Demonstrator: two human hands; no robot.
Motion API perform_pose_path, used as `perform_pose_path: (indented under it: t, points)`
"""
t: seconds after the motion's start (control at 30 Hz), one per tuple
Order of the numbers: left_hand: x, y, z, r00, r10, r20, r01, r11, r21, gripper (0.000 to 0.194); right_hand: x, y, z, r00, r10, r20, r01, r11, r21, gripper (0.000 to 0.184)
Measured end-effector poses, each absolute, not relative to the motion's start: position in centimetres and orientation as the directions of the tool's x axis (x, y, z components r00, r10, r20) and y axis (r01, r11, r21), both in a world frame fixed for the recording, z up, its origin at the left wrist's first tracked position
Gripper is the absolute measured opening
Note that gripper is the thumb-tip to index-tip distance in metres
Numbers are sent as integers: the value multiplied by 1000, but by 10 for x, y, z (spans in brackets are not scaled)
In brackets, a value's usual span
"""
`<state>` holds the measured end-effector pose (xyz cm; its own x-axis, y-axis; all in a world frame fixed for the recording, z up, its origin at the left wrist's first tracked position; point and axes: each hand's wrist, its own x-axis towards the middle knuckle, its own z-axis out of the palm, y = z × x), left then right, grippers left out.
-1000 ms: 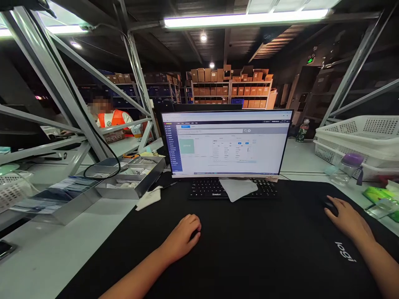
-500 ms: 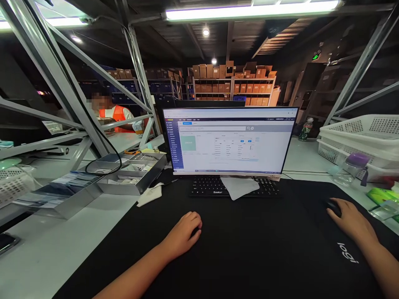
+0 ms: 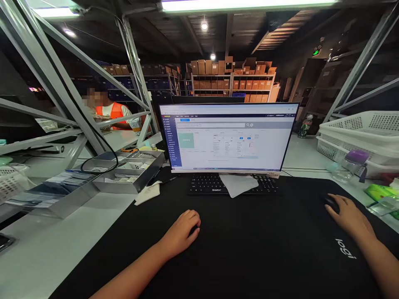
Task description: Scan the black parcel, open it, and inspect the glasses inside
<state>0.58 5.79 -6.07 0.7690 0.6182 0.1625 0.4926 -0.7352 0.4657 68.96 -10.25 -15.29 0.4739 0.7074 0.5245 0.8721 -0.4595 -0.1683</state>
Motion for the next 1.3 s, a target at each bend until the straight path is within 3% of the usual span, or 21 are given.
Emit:
perform_pose_path:
  t: [1.3]
  points:
    - [4,60,-65,771,606,197,476,-753,453,12,675,-103,-139,508,699,503,854,-485,-188,70]
